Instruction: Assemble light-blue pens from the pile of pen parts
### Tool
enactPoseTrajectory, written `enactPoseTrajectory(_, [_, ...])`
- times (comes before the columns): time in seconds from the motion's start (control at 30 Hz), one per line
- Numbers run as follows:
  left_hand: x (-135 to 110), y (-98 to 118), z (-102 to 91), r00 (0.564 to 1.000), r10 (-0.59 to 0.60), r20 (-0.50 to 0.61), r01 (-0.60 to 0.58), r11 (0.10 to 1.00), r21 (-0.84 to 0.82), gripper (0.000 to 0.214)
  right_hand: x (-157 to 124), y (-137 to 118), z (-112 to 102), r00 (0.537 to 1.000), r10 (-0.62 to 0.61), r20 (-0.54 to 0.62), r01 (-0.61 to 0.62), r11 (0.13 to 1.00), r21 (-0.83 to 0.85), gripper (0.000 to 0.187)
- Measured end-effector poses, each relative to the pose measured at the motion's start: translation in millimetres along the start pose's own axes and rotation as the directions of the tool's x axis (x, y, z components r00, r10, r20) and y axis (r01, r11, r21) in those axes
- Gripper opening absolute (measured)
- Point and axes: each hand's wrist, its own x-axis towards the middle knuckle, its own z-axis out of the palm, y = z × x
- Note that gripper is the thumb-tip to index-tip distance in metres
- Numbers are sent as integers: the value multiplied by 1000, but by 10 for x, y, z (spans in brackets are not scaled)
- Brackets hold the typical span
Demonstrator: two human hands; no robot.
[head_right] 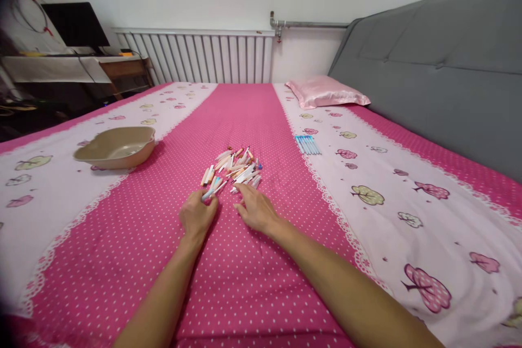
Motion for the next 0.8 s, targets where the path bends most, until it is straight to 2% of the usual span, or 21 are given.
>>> enactPoseTrajectory(0.2, [-66,-13,-30,992,68,-106,-89,973,-214,18,-6,11,18,1000,-9,-5,9,1000,-3,48])
enactPoseTrajectory(0.3, [-82,0,-38,983,158,-95,-182,907,-380,17,-1,0,14,999,-13,-35,12,1000,-16,47])
enactPoseTrajectory(0.4, [-108,28,-48,980,179,-90,-200,826,-527,19,7,-20,-5,998,-4,-61,3,1000,-22,43])
enactPoseTrajectory(0.57, [-149,78,-91,970,190,-154,-244,745,-621,18,15,-27,-20,997,0,-73,-4,999,-48,33])
enactPoseTrajectory(0.67, [-157,101,-118,974,192,-118,-221,711,-668,18,16,-22,-9,996,-16,-87,10,997,-71,22])
enactPoseTrajectory(0.8, [-145,108,-129,985,174,-2,-122,679,-724,22,24,-21,-24,992,-20,-127,5,994,-112,15])
